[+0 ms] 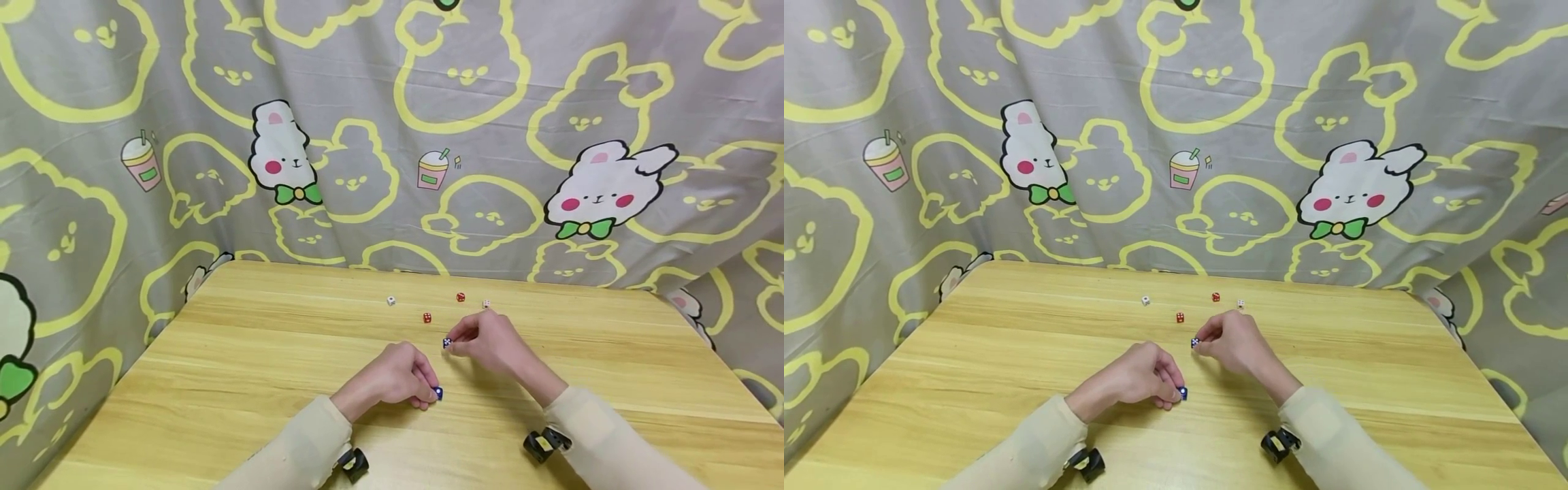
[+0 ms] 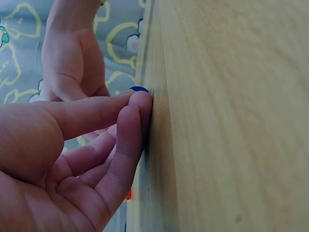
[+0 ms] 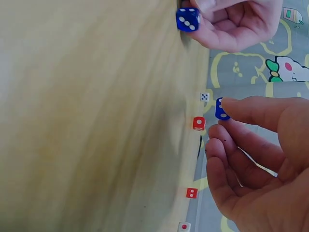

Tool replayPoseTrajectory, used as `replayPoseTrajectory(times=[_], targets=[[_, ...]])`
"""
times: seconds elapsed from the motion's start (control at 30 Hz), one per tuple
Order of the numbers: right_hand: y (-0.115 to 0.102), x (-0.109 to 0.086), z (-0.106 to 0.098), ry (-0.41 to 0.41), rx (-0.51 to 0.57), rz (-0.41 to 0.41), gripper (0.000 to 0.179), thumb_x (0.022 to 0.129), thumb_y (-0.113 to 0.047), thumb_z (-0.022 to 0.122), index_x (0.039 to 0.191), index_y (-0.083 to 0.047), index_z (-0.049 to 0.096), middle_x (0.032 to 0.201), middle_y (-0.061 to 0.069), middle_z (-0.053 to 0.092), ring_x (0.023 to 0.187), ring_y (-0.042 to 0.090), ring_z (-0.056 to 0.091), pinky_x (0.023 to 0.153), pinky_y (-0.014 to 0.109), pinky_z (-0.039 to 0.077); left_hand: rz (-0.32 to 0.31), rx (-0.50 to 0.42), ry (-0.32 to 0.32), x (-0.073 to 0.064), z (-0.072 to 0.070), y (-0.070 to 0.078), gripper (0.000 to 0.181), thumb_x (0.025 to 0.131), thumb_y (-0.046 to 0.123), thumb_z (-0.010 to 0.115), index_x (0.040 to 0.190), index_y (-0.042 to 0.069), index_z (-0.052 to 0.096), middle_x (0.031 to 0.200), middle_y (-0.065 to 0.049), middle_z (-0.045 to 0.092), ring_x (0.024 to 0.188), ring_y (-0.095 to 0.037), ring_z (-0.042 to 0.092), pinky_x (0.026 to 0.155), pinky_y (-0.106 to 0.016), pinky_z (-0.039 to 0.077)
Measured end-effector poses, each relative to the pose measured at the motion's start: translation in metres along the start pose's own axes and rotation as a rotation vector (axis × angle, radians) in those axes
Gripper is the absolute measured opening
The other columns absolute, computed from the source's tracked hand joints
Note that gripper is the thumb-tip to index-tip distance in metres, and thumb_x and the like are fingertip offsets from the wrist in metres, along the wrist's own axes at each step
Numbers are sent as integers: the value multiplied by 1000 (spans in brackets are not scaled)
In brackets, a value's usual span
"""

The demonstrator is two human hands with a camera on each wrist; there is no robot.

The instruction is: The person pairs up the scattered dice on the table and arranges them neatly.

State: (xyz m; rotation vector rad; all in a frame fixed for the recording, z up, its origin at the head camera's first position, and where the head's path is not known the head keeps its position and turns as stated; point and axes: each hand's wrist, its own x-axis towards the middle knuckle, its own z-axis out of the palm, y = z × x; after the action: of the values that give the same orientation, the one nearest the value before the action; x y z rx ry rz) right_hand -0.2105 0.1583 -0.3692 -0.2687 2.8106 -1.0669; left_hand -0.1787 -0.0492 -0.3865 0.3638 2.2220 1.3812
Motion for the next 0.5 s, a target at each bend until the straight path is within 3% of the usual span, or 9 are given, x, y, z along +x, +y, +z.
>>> replayPoseTrajectory(times=[0.5], targets=[[-1, -28, 11, -40, 28, 77, 10, 83, -18, 90, 87, -18, 80, 78, -4, 72, 72, 14, 60, 61, 26, 47, 1, -12, 2, 0, 0, 0, 13, 83, -9, 82, 83, 1, 74, 72, -8, 76, 57, -13, 68, 56, -25, 59]])
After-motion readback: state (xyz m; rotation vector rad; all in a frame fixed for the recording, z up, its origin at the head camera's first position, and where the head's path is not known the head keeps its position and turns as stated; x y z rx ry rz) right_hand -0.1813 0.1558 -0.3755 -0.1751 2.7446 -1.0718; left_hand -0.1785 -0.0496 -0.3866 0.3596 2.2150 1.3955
